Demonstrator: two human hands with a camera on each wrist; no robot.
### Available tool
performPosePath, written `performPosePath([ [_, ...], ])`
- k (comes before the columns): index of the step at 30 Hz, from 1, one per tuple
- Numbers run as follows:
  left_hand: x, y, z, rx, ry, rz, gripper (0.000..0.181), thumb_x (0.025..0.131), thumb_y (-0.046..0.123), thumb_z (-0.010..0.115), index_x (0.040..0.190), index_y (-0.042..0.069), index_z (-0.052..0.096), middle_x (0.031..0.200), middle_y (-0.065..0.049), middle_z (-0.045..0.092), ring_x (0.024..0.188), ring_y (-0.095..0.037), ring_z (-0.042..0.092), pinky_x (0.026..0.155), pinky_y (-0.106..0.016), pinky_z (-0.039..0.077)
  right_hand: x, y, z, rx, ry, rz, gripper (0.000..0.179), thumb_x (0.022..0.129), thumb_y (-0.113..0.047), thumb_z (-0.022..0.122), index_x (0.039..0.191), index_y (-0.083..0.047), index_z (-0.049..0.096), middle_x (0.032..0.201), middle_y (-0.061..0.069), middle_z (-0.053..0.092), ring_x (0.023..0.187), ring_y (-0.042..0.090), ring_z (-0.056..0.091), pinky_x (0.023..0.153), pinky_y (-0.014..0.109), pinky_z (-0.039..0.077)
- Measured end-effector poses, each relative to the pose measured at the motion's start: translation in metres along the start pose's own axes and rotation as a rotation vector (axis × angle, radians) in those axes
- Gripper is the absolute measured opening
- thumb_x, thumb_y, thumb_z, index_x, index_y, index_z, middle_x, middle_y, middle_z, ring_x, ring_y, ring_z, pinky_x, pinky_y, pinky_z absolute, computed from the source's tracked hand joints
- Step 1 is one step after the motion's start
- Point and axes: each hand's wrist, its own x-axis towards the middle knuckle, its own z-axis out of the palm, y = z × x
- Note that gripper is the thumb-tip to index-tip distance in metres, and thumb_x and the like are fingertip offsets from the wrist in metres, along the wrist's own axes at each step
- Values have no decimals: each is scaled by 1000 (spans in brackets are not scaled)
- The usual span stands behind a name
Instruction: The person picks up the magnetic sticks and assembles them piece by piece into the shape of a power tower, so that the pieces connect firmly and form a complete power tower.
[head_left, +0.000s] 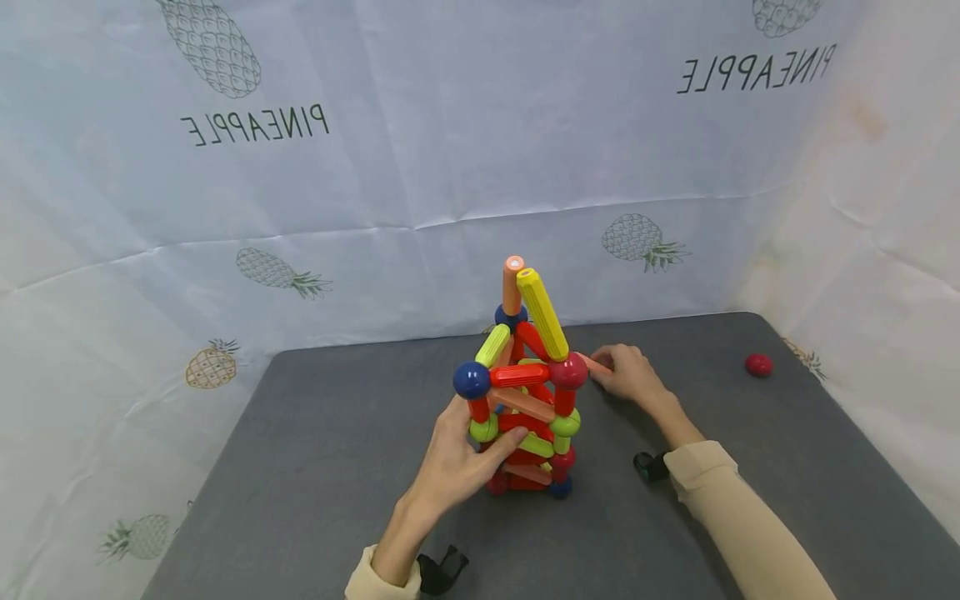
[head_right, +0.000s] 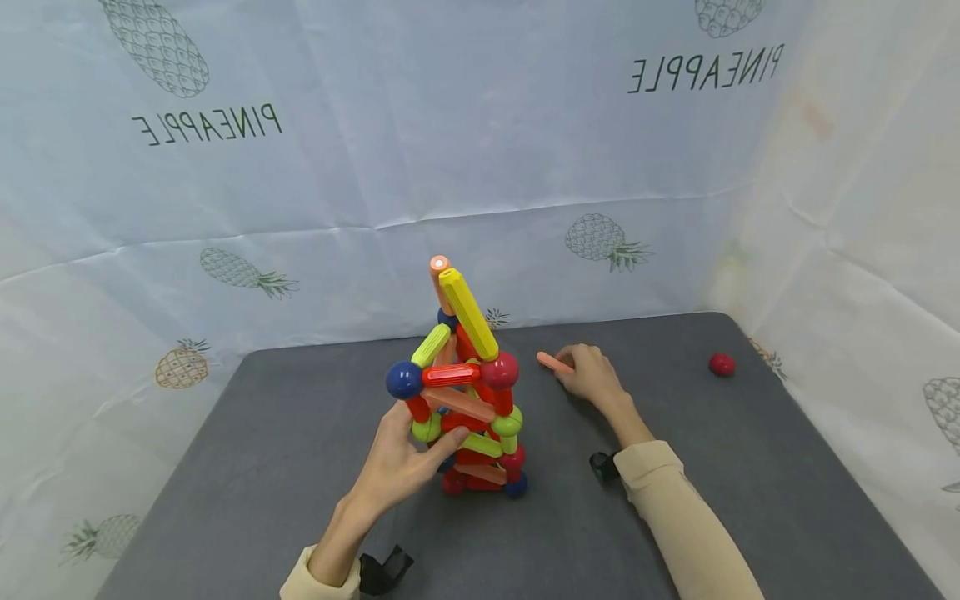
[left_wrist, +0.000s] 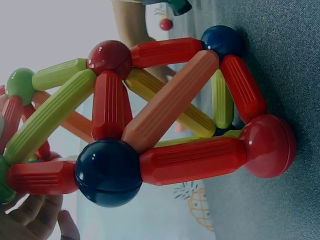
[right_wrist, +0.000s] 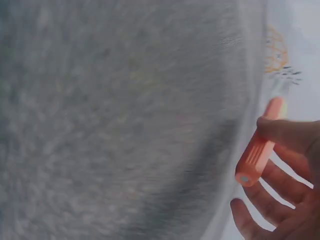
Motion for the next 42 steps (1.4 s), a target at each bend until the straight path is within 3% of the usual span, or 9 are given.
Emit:
performPosePath([
  [7, -11, 13, 13, 191, 142, 19, 52, 91, 40, 76, 136, 21, 58, 123, 0, 61, 104, -11, 63, 85, -34, 58, -16, -28, -34, 191, 211, -64, 31, 91, -13, 75, 115, 5, 69, 100, 24, 74, 86, 33, 71, 74, 36, 61],
  [14, -5, -13, 1, 33, 165, 359, 44, 92, 50, 71, 110, 10, 68, 96, -4, 66, 86, -13, 60, 73, -29, 52, -27, -49, -66, 274, 388, -141, 35, 90, -15, 76, 119, 4, 69, 99, 24, 73, 76, 6, 65, 70, 8, 48],
  [17, 0, -32, -6, -125, 16, 342, 71, 91, 59, 66, 131, 3, 54, 121, -13, 59, 107, -13, 53, 85, -32, 47, -30, -55, -71, 298, 397, -159, 37, 91, -15, 76, 122, 4, 68, 100, 24, 72, 74, -10, 57, 70, 6, 47],
  [20, 5, -50, -10, -264, -228, 223, 99, 88, 64, 67, 157, 6, 27, 154, -18, 37, 131, -10, 40, 100, -35, 43, -33, -58, -74, 320, 393, -177, 40, 92, -14, 76, 127, 3, 67, 101, 25, 72, 73, -15, 56, 70, 5, 48],
  [23, 12, -64, -11, -354, -438, 137, 112, 86, 62, 71, 164, 9, 10, 165, -20, 22, 142, -14, 33, 114, -36, 39, -35, -61, -75, 347, 392, -193, 44, 92, -12, 75, 132, 3, 65, 102, 25, 71, 75, -16, 57, 70, 6, 49],
  [28, 23, -66, -8, -401, -568, 50, 112, 82, 49, 81, 162, 8, 14, 158, -21, 29, 144, -25, 34, 122, -40, 35, -40, -69, -80, 373, 404, -191, 47, 93, -13, 74, 137, 2, 61, 105, 25, 70, 77, -16, 58, 72, 5, 49],
  [34, 22, -56, -1, -296, -456, 31, 113, 75, 51, 87, 159, 12, 21, 151, -14, 41, 139, -24, 41, 116, -55, 39, -50, -85, -94, 415, 435, -205, 45, 94, -12, 73, 137, -2, 62, 101, 13, 69, 80, -10, 61, 74, 6, 51],
  [39, 15, -47, 10, -177, -243, 12, 100, 74, 55, 87, 150, 19, 33, 140, -6, 50, 125, -17, 51, 95, -38, 52, -64, -104, -113, 488, 500, -250, 44, 92, -7, 74, 134, -4, 64, 97, -10, 66, 81, -2, 66, 75, 9, 54],
  [42, 13, -43, 15, -156, -161, 39, 93, 77, 52, 86, 149, 23, 35, 139, -2, 54, 125, -15, 54, 95, -33, 54, -74, -119, -123, 540, 543, -286, 43, 90, -2, 75, 132, -3, 65, 95, -16, 68, 81, 0, 69, 76, 10, 56],
])
